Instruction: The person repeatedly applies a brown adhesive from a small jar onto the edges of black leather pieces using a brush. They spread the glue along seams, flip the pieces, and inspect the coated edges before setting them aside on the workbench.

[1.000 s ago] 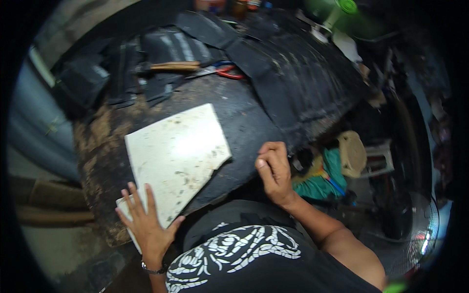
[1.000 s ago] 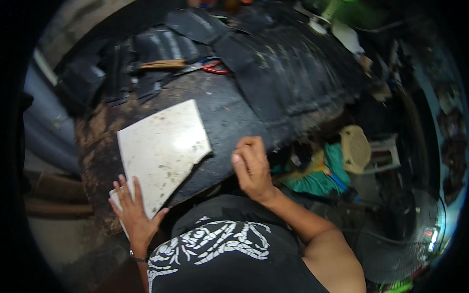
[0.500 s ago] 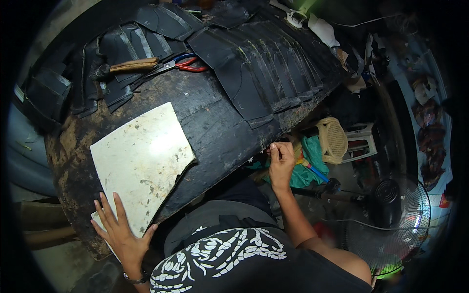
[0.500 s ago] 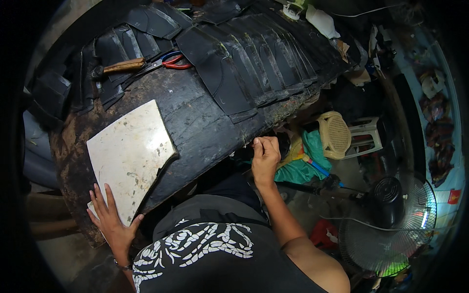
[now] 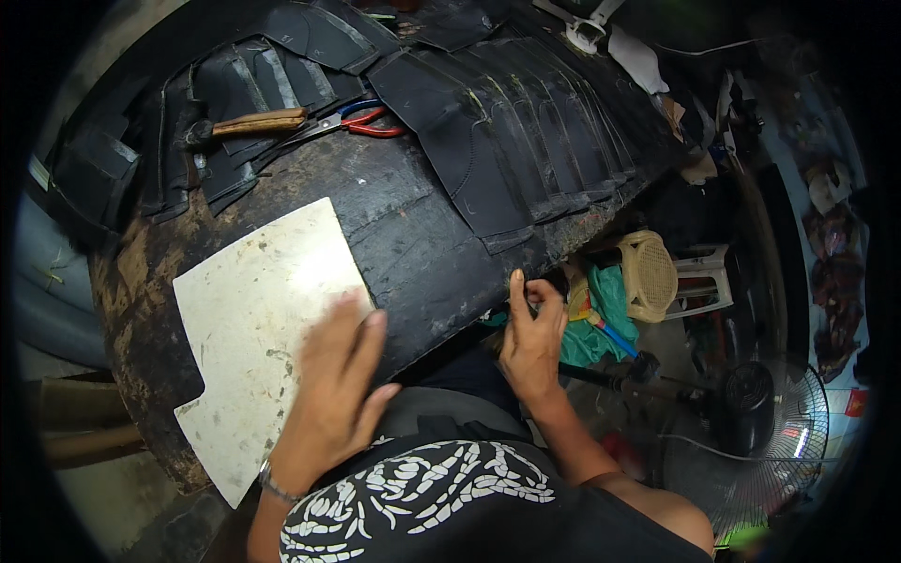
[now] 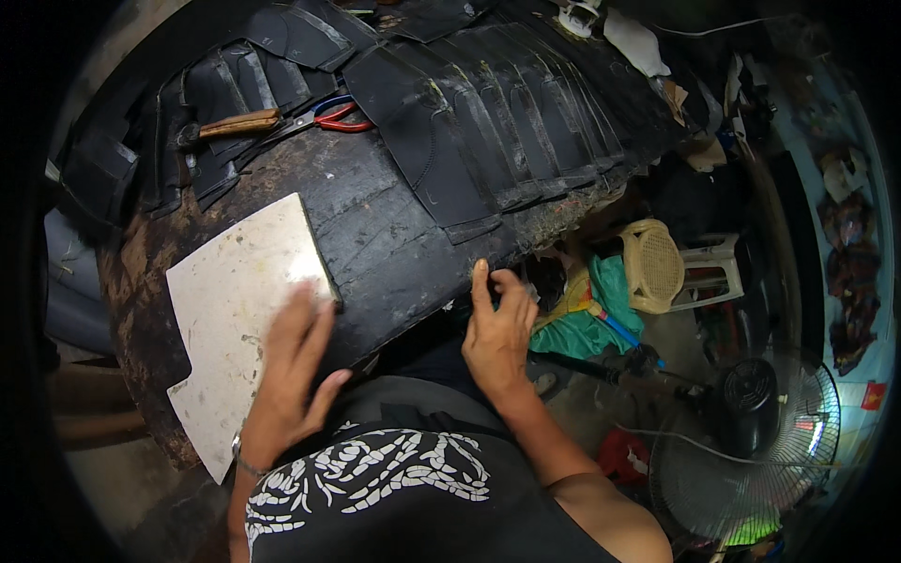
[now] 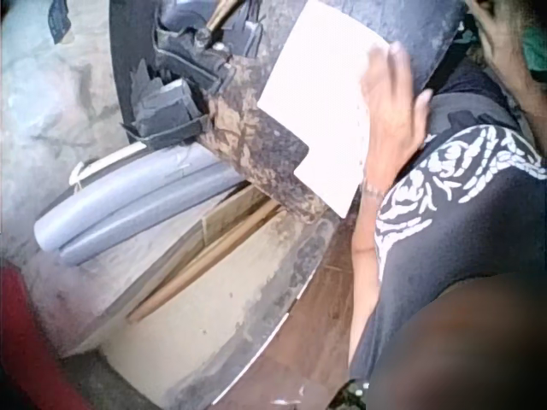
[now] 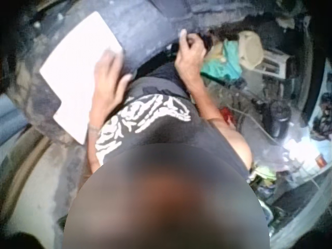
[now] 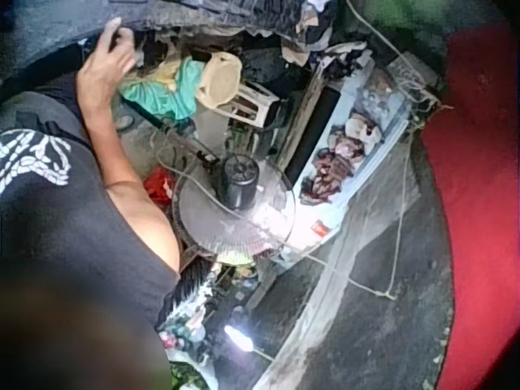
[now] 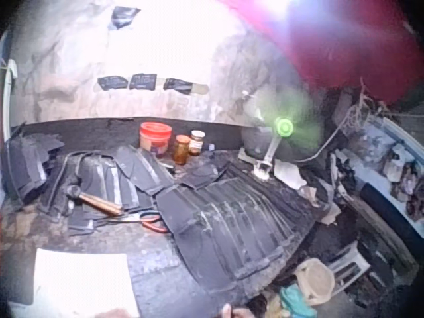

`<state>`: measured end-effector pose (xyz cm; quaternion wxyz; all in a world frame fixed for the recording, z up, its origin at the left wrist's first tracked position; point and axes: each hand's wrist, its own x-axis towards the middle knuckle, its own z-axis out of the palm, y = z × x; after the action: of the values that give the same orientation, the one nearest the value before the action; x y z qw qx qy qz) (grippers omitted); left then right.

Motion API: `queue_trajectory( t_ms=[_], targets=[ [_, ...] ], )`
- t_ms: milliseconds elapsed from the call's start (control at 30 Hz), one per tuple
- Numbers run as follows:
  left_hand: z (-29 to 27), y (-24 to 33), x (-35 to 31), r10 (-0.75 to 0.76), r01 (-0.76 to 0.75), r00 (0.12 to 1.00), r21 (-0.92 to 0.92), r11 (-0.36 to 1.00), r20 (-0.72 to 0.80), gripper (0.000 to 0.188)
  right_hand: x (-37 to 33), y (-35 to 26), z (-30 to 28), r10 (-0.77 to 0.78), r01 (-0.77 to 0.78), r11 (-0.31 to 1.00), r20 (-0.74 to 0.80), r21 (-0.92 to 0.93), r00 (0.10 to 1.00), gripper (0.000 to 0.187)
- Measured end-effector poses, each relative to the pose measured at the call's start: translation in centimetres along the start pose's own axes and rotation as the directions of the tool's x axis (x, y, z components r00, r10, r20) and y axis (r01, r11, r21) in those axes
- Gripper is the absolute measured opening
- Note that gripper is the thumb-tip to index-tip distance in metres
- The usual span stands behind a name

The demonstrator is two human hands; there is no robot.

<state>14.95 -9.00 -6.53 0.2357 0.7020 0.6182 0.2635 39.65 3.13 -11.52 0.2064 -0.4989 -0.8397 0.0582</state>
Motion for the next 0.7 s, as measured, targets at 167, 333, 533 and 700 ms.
queue_trajectory(
  t_ms=[167, 333, 533, 700],
  targets=[
    [5.3, 2.4, 7.3, -0.059, 0.181, 0.982, -0.793, 0.581, 0.181, 0.058, -1.9, -0.9, -0.9, -0.011, 0.012, 0.968, -0.005, 0.251, 1.000, 0.063],
    [10.8, 3.6, 9.7, -0.126, 0.184, 0.974, -0.982, -0.050, 0.189, 0.041, -2.8, -1.8, 0.8, 0.019, -0.006, 0.934, -0.034, 0.358, 0.999, 0.059],
    [10.4, 2.8, 10.4, -0.088, 0.332, 0.939, -0.943, -0.016, 0.332, 0.037, -3.6, -0.9, 0.4, -0.069, 0.076, 0.962, -0.035, 0.261, 0.997, 0.051],
    [8.3, 3.1, 10.5, -0.089, -0.045, 0.977, -0.596, 0.802, -0.194, 0.065, -0.2, 4.2, -1.2, 0.238, -0.120, 0.870, -0.193, 0.478, 0.952, 0.022]
  ],
)
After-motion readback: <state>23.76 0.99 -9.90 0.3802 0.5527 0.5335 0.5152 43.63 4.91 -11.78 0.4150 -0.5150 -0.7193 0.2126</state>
